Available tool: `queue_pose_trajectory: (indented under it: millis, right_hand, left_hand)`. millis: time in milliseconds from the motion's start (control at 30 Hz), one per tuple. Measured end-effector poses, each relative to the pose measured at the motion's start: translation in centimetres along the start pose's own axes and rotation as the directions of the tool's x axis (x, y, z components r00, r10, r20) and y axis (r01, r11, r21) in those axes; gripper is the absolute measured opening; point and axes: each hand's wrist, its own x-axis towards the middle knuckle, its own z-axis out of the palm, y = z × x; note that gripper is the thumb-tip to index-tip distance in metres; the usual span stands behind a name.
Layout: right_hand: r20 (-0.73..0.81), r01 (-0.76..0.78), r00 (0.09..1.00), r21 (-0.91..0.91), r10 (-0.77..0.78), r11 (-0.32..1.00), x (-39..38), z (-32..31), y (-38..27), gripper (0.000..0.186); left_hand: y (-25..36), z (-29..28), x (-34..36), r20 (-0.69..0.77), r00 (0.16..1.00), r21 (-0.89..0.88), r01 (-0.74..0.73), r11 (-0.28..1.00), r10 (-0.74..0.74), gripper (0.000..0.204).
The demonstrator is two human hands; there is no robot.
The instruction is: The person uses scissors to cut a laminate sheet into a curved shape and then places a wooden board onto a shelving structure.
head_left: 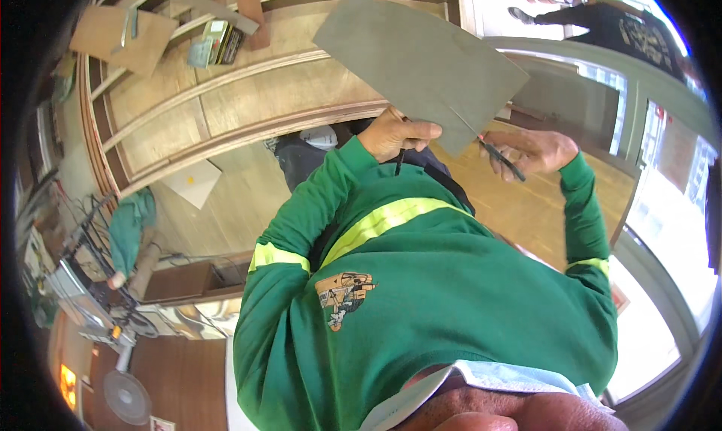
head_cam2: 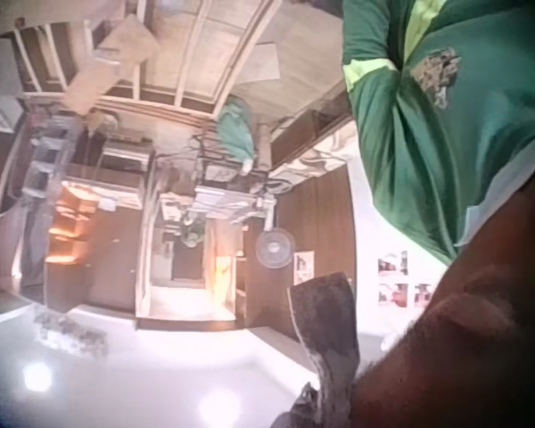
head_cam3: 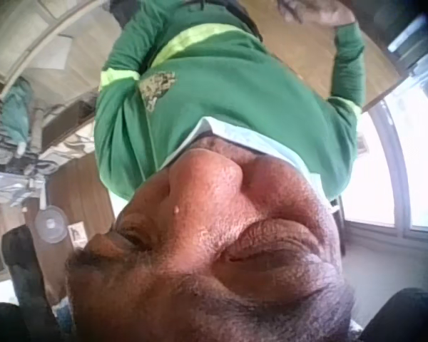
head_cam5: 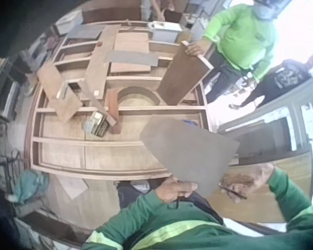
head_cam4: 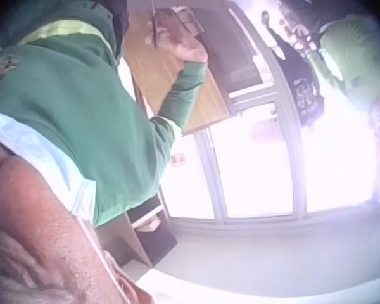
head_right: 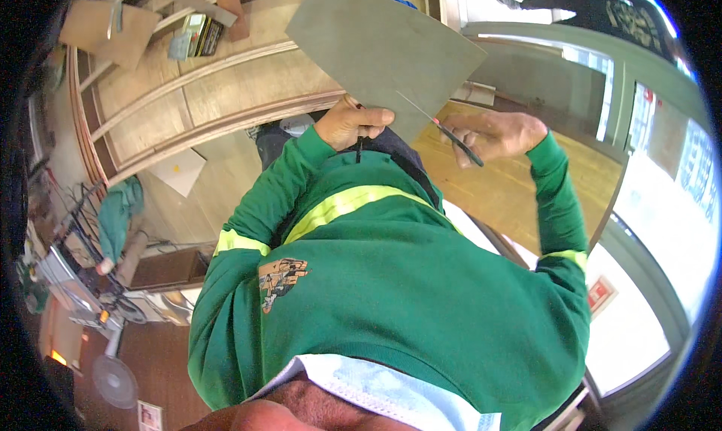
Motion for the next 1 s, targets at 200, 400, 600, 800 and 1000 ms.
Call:
queue_pose_trajectory:
  millis: [200,400,600,800,1000]
  right_hand:
    - [-0.152,-0.004,0.988,-0.185,-0.024,0.983,-3.6,1.3,-0.7,0.061]
    - [-0.144,0.134,0.979,-0.086,-0.145,0.987,-2.6,1.1,-0.5,0.063]
    - [-0.259,0.251,0.924,-0.147,-0.282,0.957,-1.9,1.7,-2.6,0.057]
    - [-0.186,0.214,0.946,-0.252,-0.265,0.944,-1.3,0.4,-3.9,0.051]
    - [-0.196,0.260,0.933,-0.214,-0.302,0.942,-2.4,-0.1,-0.7,0.060]
  left_hand:
    - [1.9,3.6,-0.4,-0.033,0.999,-0.009,-0.006,1.000,0.006,0.026]
    - [4.3,4.2,-1.5,-0.098,0.990,0.109,-0.094,0.990,0.104,0.028]
    - [6.1,4.7,-3.7,-0.208,0.962,0.203,-0.136,0.970,0.179,0.022]
    - [7.9,3.3,-5.1,-0.272,0.906,0.208,-0.275,0.939,0.325,0.019]
    - [14.8,-1.2,-10.4,-0.457,0.662,0.270,-0.533,0.802,0.594,0.012]
